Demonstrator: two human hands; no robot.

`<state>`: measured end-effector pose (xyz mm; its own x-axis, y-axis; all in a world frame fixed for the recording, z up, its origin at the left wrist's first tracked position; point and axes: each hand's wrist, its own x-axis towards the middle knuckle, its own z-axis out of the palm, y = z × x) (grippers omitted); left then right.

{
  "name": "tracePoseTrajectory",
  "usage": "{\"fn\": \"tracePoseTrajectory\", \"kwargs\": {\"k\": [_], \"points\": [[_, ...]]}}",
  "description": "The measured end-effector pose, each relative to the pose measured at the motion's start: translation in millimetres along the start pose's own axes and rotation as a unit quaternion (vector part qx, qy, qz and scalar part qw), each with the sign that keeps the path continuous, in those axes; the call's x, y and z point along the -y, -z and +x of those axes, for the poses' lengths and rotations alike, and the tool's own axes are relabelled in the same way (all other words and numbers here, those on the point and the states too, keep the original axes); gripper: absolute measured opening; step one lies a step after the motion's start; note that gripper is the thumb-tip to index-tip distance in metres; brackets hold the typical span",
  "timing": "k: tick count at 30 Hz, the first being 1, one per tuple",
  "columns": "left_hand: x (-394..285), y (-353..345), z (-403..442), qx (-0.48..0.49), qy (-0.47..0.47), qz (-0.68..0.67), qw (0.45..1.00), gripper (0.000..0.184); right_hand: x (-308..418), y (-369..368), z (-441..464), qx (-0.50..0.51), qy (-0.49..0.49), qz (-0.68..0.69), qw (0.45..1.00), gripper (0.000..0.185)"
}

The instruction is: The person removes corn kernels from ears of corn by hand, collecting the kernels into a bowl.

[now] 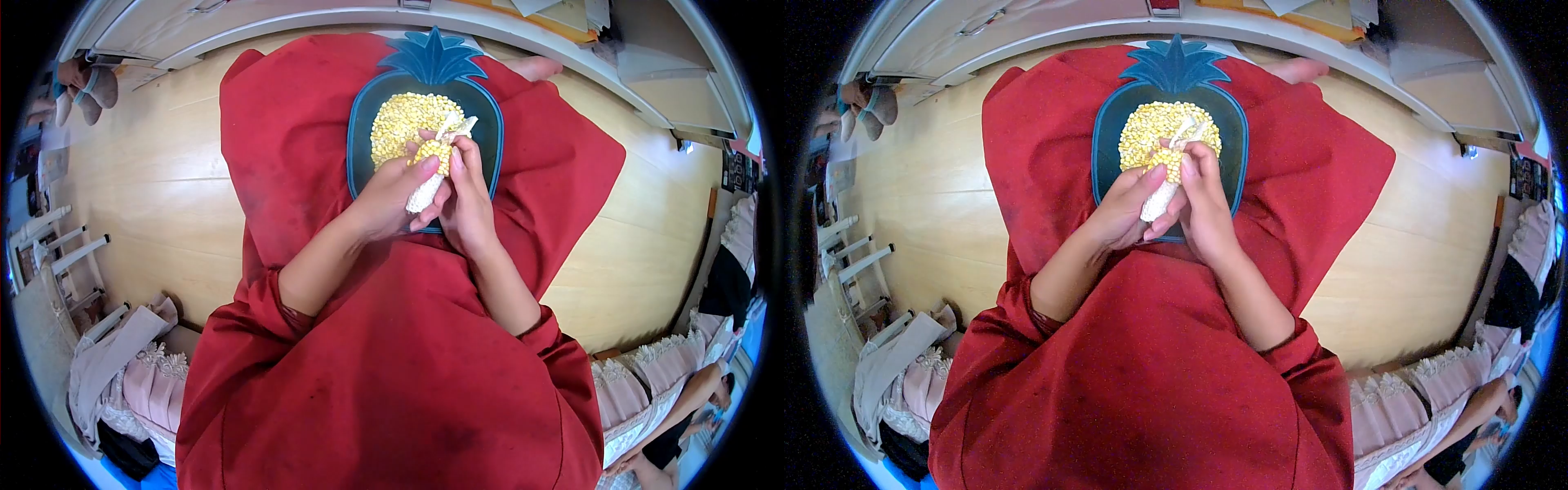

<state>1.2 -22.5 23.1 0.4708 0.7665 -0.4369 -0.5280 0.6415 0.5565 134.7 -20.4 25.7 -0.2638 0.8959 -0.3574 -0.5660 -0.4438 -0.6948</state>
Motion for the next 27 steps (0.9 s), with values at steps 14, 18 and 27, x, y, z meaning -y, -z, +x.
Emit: {"fn": "tracePoseTrajectory", "kwargs": {"k": [14, 18, 27], "points": [[7.4, 2.3, 1.8, 0.016, -0.055, 0.220, 0.974, 0.053, 6.1, 7.3, -2.8, -0.011, -0.060, -0.018, 0.998, 0.040], [11.8, 3.5, 2.8, 0.021, -0.073, 0.218, 0.973, 0.053, 8.4, 8.0, -3.5, -0.014, -0.064, -0.031, 0.997, 0.040], [12.3, 4.0, 4.3, 0.041, -0.109, 0.265, 0.957, 0.057, 5.2, 8.7, 0.6, -0.036, -0.046, -0.023, 0.998, 0.041]]}}
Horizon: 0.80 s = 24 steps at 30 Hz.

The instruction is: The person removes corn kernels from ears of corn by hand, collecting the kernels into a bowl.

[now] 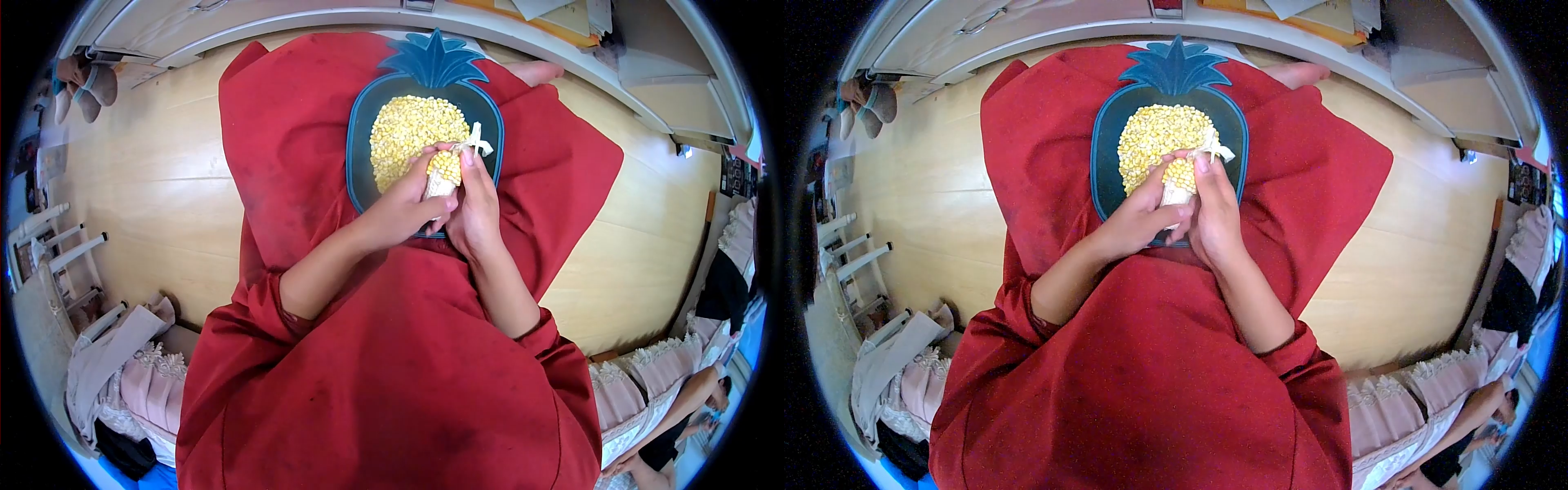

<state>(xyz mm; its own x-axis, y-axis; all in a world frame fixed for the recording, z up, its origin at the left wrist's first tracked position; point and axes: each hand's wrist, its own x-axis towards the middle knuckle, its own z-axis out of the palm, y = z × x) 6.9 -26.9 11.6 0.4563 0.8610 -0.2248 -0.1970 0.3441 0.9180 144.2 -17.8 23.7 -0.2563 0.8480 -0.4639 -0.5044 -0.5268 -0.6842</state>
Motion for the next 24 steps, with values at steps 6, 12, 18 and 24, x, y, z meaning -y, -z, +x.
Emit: {"fn": "tracePoseTrajectory", "kwargs": {"k": [6, 12, 18, 24], "points": [[-4.0, -5.9, 3.5, -0.047, 0.095, -0.108, 0.989, 0.053, -0.9, 3.6, 1.0, -0.007, -0.027, 0.009, 1.000, 0.038], [-2.3, -6.4, 1.4, -0.070, 0.101, -0.150, 0.981, 0.051, 0.7, -6.5, 1.5, -0.039, -0.024, 0.008, 0.999, 0.038], [1.2, -4.4, 6.9, -0.071, 0.111, -0.125, 0.983, 0.049, -5.4, -0.2, 4.1, -0.033, -0.030, 0.000, 0.999, 0.038], [-9.0, -7.5, 4.4, -0.055, 0.104, -0.126, 0.985, 0.050, 1.2, -3.6, 1.4, -0.022, -0.041, -0.007, 0.999, 0.038]]}}
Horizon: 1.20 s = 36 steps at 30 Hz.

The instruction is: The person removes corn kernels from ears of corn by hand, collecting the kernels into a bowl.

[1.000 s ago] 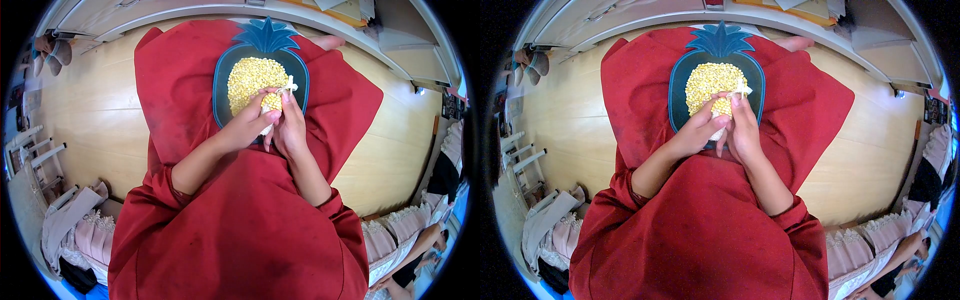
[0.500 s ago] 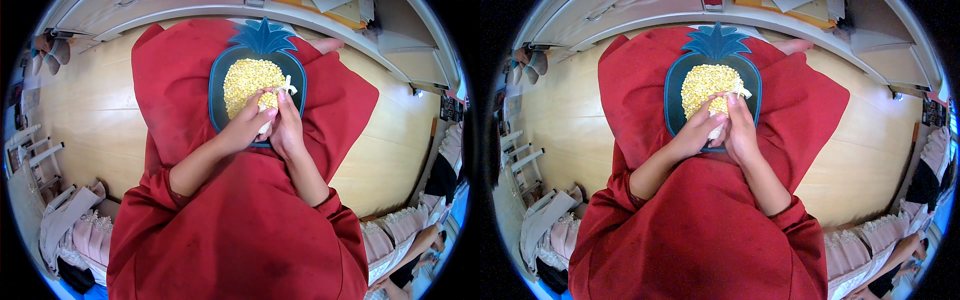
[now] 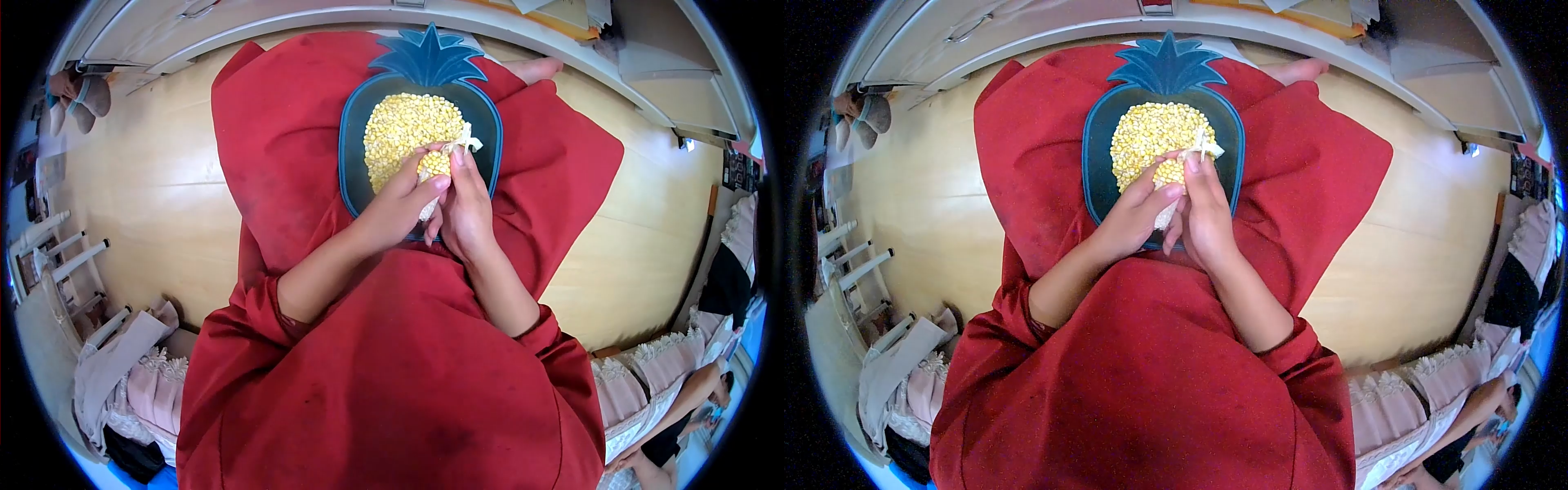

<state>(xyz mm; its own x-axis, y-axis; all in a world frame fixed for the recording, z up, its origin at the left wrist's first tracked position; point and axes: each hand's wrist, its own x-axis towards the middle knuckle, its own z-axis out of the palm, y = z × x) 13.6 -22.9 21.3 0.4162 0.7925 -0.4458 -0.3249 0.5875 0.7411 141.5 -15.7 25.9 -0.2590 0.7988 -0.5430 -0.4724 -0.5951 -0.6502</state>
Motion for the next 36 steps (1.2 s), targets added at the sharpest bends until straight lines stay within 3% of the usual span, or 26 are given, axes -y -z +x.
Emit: {"fn": "tracePoseTrajectory", "kwargs": {"k": [5, 10, 13, 17, 22, 30, 32, 35, 36], "points": [[1.9, 0.1, -0.7, -0.004, -0.002, -0.040, 0.999, 0.051, -2.4, 6.6, 0.9, 0.024, 0.006, -0.005, 1.000, 0.040], [7.4, 2.6, 3.4, -0.005, 0.002, -0.080, 0.997, 0.053, -3.1, 3.1, 2.0, -0.013, 0.011, 0.022, 1.000, 0.037], [5.4, 2.1, 7.4, -0.015, 0.008, 0.023, 1.000, 0.053, -10.2, 6.4, 3.5, -0.030, 0.004, 0.022, 0.999, 0.035], [14.3, 2.9, 7.8, -0.006, -0.028, 0.029, 0.999, 0.051, -7.9, 6.9, 2.4, -0.014, 0.001, 0.027, 1.000, 0.035], [7.7, -7.2, -5.8, -0.007, -0.010, -0.019, 1.000, 0.060, -10.9, 11.1, -7.6, 0.036, 0.008, 0.029, 0.999, 0.035], [7.4, -13.4, -25.6, 0.044, 0.018, -0.089, 0.995, 0.077, -22.7, 5.0, -29.5, -0.005, 0.079, 0.077, 0.994, 0.030], [6.2, -23.9, -30.1, 0.031, 0.024, -0.067, 0.997, 0.069, -28.1, 9.0, -39.2, -0.026, 0.078, 0.021, 0.996, 0.033], [29.9, -35.6, -22.8, 0.027, 0.016, 0.032, 0.999, 0.061, -37.1, 27.4, -58.5, -0.071, 0.077, 0.062, 0.993, 0.039], [33.6, -38.9, -23.7, 0.042, -0.006, 0.083, 0.996, 0.060, -33.4, 30.7, -64.7, -0.044, 0.066, 0.087, 0.993, 0.043]]}}
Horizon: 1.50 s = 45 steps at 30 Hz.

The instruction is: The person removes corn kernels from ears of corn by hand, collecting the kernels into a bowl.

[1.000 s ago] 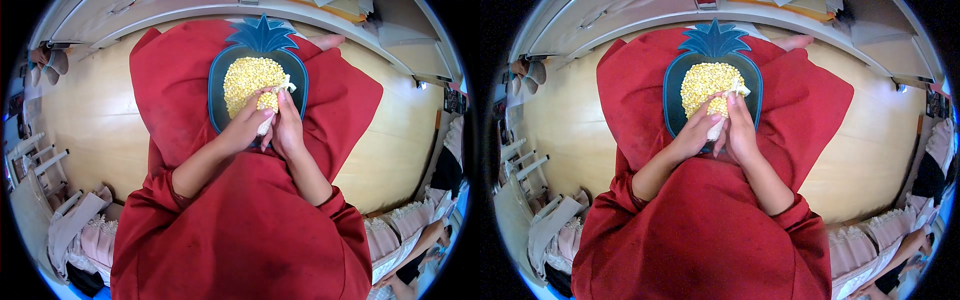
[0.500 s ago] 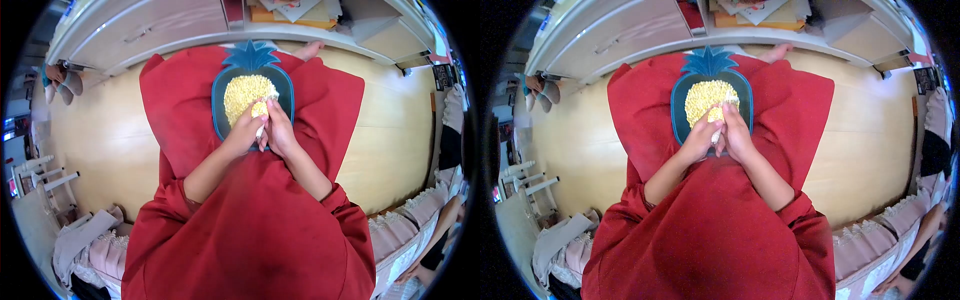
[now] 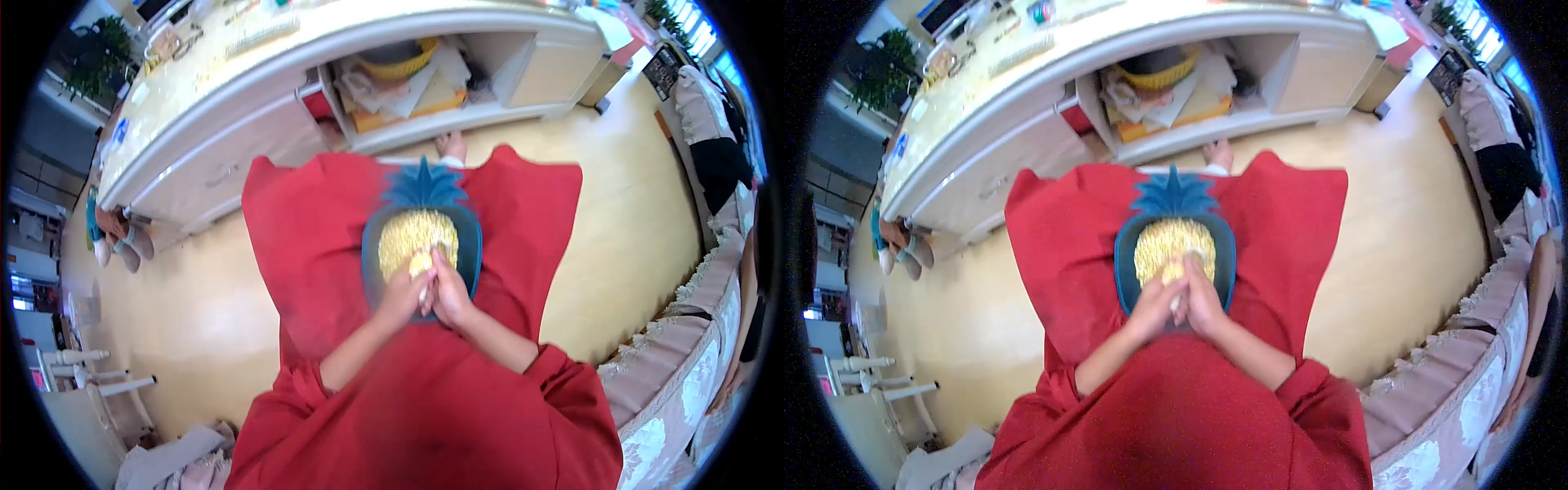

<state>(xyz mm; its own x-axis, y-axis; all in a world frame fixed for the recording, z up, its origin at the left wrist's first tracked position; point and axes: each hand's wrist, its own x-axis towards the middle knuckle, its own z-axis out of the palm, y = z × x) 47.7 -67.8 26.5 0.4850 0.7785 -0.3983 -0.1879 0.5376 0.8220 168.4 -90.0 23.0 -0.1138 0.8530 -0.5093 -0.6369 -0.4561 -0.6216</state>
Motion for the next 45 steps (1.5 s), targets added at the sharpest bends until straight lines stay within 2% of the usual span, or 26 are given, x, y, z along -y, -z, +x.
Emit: {"fn": "tracePoseTrajectory", "kwargs": {"k": [3, 4, 6, 8, 10, 11, 14, 18, 19, 20, 22, 23, 25, 26, 30, 33, 36, 40, 42, 43, 45], "points": [[3.9, -8.4, -1.7, -0.022, -0.024, 0.122, 0.992, 0.055, 3.0, 5.5, -10.5, -0.042, -0.025, 0.041, 0.998, 0.047], [10.5, -6.3, 2.1, -0.025, -0.064, 0.162, 0.984, 0.055, 1.8, 6.0, -12.5, -0.059, -0.026, 0.044, 0.997, 0.046], [-4.1, -13.3, 0.3, 0.007, 0.005, 0.098, 0.995, 0.054, -0.9, 10.5, -14.0, -0.070, -0.022, 0.045, 0.996, 0.042], [-13.5, -22.5, 2.9, 0.010, 0.039, 0.132, 0.990, 0.056, 5.8, 11.4, -17.7, -0.082, -0.009, 0.045, 0.996, 0.039], [-14.1, -25.9, 11.9, 0.019, 0.074, 0.194, 0.978, 0.053, 3.8, 22.8, -13.7, -0.053, -0.001, 0.076, 0.996, 0.036], [18.5, -13.1, 26.3, 0.012, -0.020, 0.233, 0.972, 0.046, 8.3, 28.4, -10.3, -0.039, 0.004, 0.090, 0.995, 0.035], [-3.4, -33.0, 27.8, 0.004, 0.027, 0.144, 0.989, 0.043, 41.1, 12.1, -18.1, -0.057, -0.010, 0.174, 0.983, 0.027], [2.9, -36.6, 53.9, 0.031, 0.029, 0.272, 0.961, 0.041, 63.6, 9.3, -21.9, -0.099, -0.033, 0.224, 0.969, 0.026], [26.0, -30.3, 67.7, 0.028, -0.023, 0.282, 0.959, 0.043, 64.6, 13.3, -21.0, -0.091, -0.026, 0.231, 0.968, 0.027], [45.3, -20.8, 74.9, 0.049, -0.028, 0.232, 0.971, 0.044, 63.7, 15.3, -18.4, -0.092, -0.016, 0.226, 0.970, 0.028], [36.2, -24.4, 74.1, 0.090, -0.036, 0.131, 0.987, 0.047, 14.7, 68.8, 9.4, -0.036, -0.005, 0.225, 0.974, 0.034], [19.4, -30.6, 68.5, 0.095, 0.035, 0.072, 0.992, 0.051, -9.1, 94.8, 23.0, -0.007, 0.000, 0.225, 0.974, 0.038], [29.4, -20.7, 73.4, 0.091, 0.029, 0.127, 0.987, 0.051, 11.2, 64.1, 14.9, -0.152, -0.020, 0.140, 0.978, 0.042], [32.5, -18.7, 74.6, 0.088, 0.034, 0.138, 0.986, 0.050, 18.0, 57.0, 13.5, -0.169, -0.018, 0.125, 0.977, 0.043], [27.1, -23.6, 76.5, 0.077, 0.053, 0.214, 0.972, 0.050, 29.6, 55.8, 8.9, -0.155, -0.009, 0.154, 0.976, 0.043], [11.5, -23.7, 76.2, 0.092, 0.153, 0.159, 0.971, 0.046, 29.3, 57.8, 7.7, -0.129, 0.006, 0.149, 0.980, 0.042], [32.2, -13.8, 82.6, 0.128, 0.073, 0.151, 0.978, 0.040, 18.8, 67.7, 14.0, -0.123, -0.002, 0.133, 0.983, 0.038], [50.4, 2.9, 87.3, 0.131, 0.076, 0.153, 0.977, 0.053, 9.2, 65.1, 23.8, -0.130, 0.048, 0.114, 0.984, 0.032], [45.9, 7.4, 88.1, 0.134, 0.090, 0.139, 0.977, 0.055, 18.0, 55.8, 22.1, -0.164, 0.041, 0.110, 0.979, 0.030], [44.3, 7.8, 88.7, 0.134, 0.099, 0.130, 0.977, 0.054, 19.1, 60.9, 20.8, -0.111, 0.028, 0.114, 0.987, 0.030], [42.6, 7.2, 89.3, 0.131, 0.114, 0.109, 0.979, 0.053, 15.9, 59.7, 27.5, -0.124, 0.055, 0.075, 0.988, 0.032]]}}
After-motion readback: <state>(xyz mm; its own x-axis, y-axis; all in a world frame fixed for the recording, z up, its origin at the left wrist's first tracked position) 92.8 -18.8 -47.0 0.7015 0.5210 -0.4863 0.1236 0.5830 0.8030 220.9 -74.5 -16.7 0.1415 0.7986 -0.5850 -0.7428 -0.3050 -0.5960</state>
